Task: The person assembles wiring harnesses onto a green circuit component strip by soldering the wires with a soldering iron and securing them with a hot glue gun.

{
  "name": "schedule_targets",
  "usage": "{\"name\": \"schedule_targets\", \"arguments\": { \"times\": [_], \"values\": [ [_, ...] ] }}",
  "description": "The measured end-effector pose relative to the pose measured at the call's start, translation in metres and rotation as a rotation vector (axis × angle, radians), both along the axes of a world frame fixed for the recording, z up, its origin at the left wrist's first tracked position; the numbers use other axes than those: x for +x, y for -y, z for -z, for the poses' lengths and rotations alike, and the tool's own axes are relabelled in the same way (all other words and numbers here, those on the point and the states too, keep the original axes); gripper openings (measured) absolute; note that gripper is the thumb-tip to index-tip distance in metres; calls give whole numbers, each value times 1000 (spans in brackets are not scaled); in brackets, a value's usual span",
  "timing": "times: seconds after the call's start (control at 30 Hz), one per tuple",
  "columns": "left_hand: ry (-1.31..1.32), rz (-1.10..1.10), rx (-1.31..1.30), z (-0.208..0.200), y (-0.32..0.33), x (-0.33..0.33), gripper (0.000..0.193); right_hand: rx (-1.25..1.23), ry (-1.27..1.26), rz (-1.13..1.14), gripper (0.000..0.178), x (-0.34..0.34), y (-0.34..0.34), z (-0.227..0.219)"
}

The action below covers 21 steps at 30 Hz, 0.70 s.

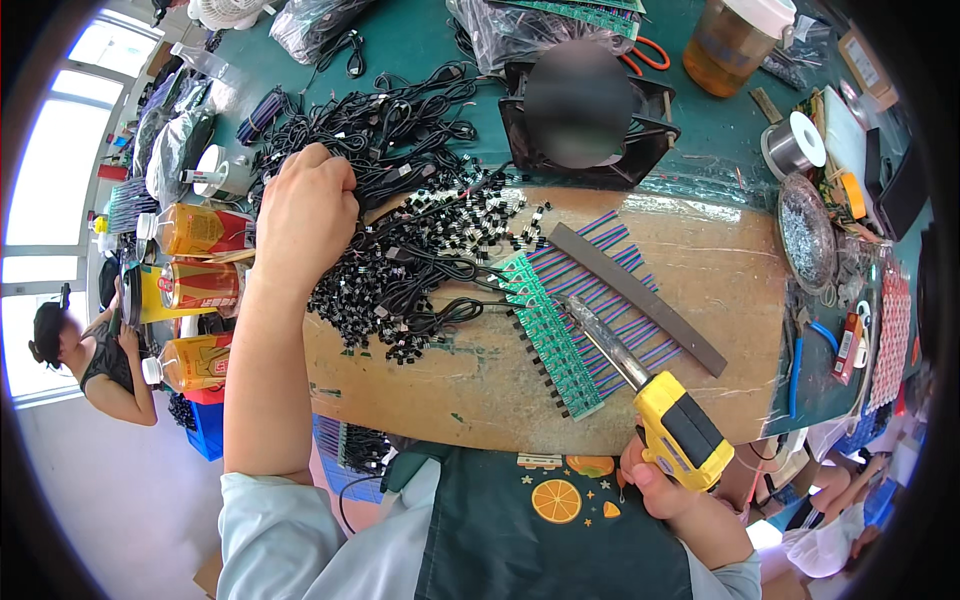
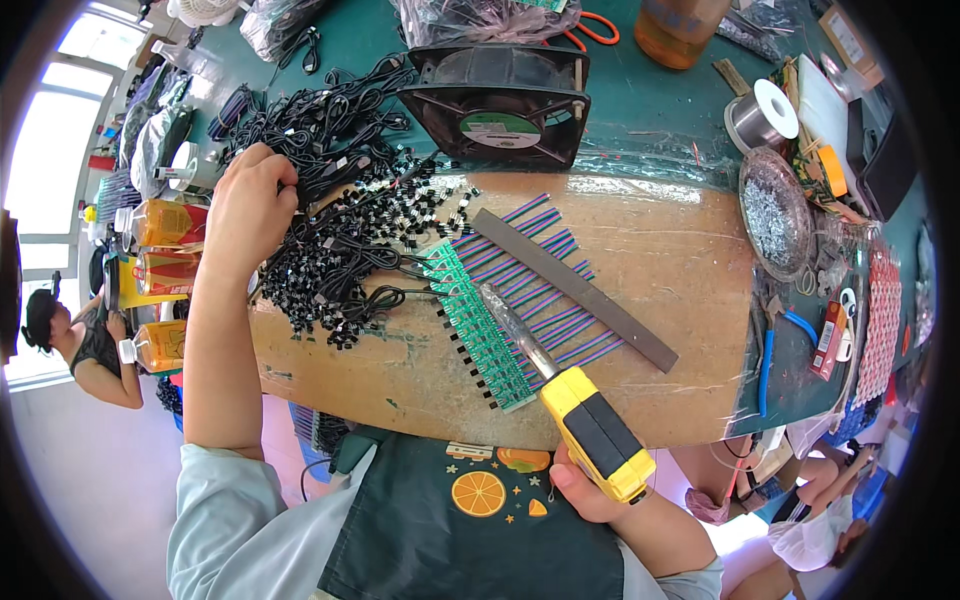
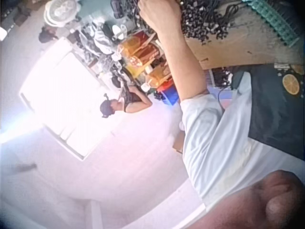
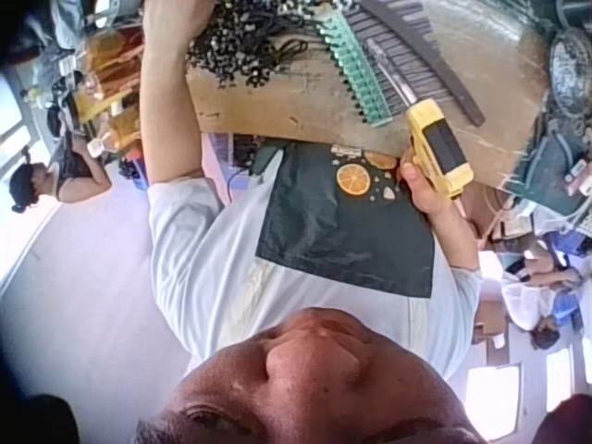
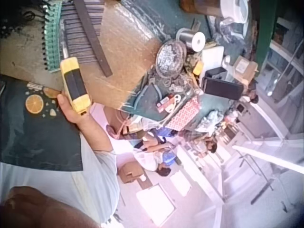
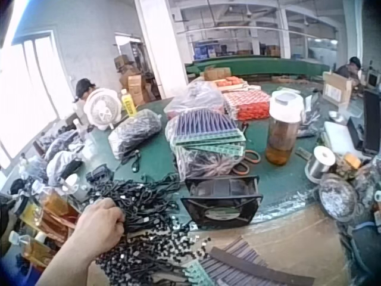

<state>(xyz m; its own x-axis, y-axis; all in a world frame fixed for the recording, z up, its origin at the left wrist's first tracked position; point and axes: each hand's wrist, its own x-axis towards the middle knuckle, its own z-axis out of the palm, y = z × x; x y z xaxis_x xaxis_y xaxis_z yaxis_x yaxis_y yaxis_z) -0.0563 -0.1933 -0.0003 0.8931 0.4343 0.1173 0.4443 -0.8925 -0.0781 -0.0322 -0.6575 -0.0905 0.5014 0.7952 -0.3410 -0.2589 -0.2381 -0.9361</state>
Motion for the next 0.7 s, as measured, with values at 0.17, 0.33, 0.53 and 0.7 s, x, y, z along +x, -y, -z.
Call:
{"name": "schedule_targets", "arguments": {
  "times": [0.17,0.33,0.53,0.7],
  "values": [
    [351,6,-158,-5,-9,-12,12,15,18,-21,57,0,0,2],
    [804,-206,-716,-37,-1,-23,13,13,44,-20,58,0,-1,-1],
    [802,-153,-981,-34,48,-42,14,57,90,-23,60,3,0,2],
    [652,-125,-1402,5,126,-58,14,137,52,-18,61,5,-6,-2]
  ]
}}
